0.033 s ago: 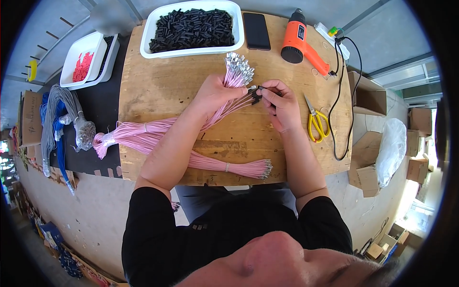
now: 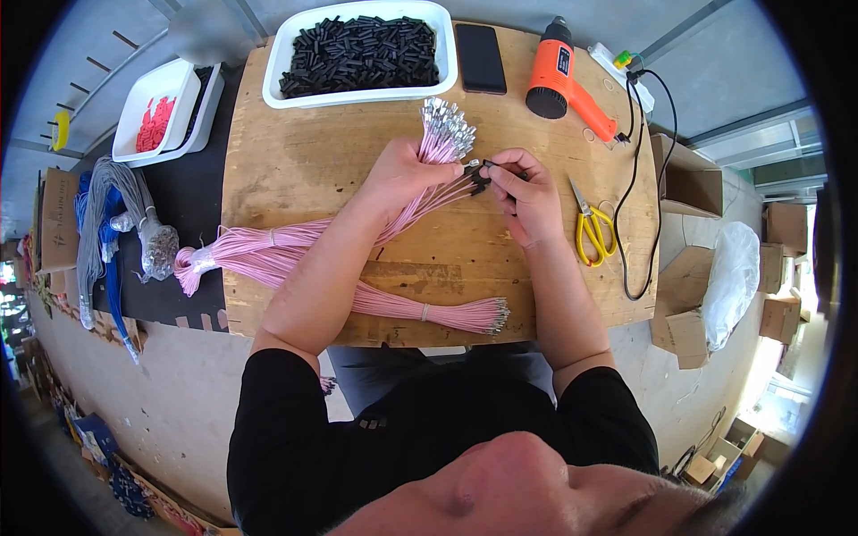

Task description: Assembling cable harnesses by sliding black connectors or sleeves onto the ends of pink wires at a workbench.

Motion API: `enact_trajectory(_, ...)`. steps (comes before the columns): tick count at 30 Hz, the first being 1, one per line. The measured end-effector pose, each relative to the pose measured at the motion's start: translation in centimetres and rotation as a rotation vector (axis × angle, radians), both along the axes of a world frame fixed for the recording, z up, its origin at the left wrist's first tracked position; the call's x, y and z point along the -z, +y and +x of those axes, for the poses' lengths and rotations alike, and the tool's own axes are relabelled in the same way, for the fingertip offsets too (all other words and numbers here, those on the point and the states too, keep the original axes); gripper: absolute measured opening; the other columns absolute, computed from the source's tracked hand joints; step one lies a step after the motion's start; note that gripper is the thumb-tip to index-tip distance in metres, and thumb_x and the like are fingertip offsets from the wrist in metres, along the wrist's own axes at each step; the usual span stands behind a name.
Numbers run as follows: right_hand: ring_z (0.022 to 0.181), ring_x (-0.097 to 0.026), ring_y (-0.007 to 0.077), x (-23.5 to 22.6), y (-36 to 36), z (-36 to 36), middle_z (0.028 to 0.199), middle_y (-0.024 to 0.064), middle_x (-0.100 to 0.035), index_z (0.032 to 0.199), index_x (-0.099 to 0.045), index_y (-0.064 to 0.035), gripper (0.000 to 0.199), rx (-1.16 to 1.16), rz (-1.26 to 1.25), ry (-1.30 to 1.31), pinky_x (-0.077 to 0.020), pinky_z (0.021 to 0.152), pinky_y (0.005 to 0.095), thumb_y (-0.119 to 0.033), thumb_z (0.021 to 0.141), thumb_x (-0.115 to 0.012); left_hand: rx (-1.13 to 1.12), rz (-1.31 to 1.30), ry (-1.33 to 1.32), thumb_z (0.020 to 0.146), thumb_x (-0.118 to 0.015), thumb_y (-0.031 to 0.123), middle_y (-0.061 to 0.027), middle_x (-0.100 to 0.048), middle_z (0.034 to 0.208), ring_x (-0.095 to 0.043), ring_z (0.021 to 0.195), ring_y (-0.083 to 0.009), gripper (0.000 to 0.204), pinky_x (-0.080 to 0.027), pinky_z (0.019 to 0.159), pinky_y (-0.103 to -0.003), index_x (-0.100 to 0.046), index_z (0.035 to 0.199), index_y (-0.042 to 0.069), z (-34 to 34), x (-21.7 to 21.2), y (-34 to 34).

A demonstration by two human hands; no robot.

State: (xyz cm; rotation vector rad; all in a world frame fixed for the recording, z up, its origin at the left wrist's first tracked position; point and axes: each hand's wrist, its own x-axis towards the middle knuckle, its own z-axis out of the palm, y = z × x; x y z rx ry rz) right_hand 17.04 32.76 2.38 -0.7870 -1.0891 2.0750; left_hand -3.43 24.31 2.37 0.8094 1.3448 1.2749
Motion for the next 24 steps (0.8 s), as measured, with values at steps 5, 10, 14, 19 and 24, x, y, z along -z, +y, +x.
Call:
enact_trajectory(5,0.064,-0.050,0.0030,0.0,-0.2,-0.2,0.094,0.0074,-0.072,0.104,-0.068,-0.0011,0.015,0.032,0.045,-0.033,-0.0341,0.050,0.0168,0.005,0.090,-0.069,-0.007,0.008,-0.021,0.083,-0.080,0.013,-0.0034,-0.071,0.087,-0.062,0.075,-0.0093,0.023,-0.049,0.067,-0.028,-0.073,0.099,-0.001,0.0,0.0,0.0)
enact_trajectory(10,0.063,-0.049,0.0023,0.0,-0.5,-0.4,0.091,0.0060,-0.072,0.105,-0.069,-0.0005,0.015,0.040,0.103,-0.061,-0.0343,0.051,0.0167,0.005,0.090,-0.070,0.010,0.035,-0.028,0.083,-0.080,0.013,-0.0025,-0.070,0.086,-0.060,0.075,-0.0083,0.022,-0.049,0.067,-0.027,-0.073,0.098,-0.001,0.0,0.2,0.0)
enact_trajectory(14,0.062,-0.049,0.0023,-0.1,-0.5,-0.5,0.088,0.0040,-0.071,0.105,-0.070,-0.0005,0.016,0.039,0.125,-0.063,-0.0340,0.051,0.0169,0.005,0.090,-0.070,0.027,0.014,-0.025,0.084,-0.079,0.006,-0.0024,-0.070,0.089,-0.062,0.077,-0.0086,0.018,-0.050,0.069,-0.026,-0.072,0.099,-0.001,-0.1,-0.1,0.0)
enact_trajectory(19,0.062,-0.048,0.0030,-0.2,-0.8,-0.6,0.080,-0.0010,-0.064,0.105,-0.072,-0.0002,0.017,0.097,0.158,-0.071,-0.0331,0.051,0.0180,0.005,0.089,-0.072,0.058,-0.010,0.014,0.083,-0.080,0.011,-0.0023,-0.070,0.086,-0.060,0.075,-0.0085,0.019,-0.048,0.067,-0.027,-0.073,0.097,-0.001,-0.1,-0.7,-0.2)
enact_trajectory(24,0.061,-0.047,0.0029,-0.2,-0.8,-0.6,0.078,-0.0018,-0.063,0.105,-0.072,0.0001,0.016,0.103,0.153,-0.100,-0.0327,0.050,0.0183,0.003,0.090,-0.072,0.059,-0.008,0.032,0.083,-0.080,0.011,-0.0016,-0.070,0.085,-0.060,0.075,-0.0080,0.019,-0.049,0.068,-0.027,-0.074,0.097,0.000,0.0,-1.0,-0.2)
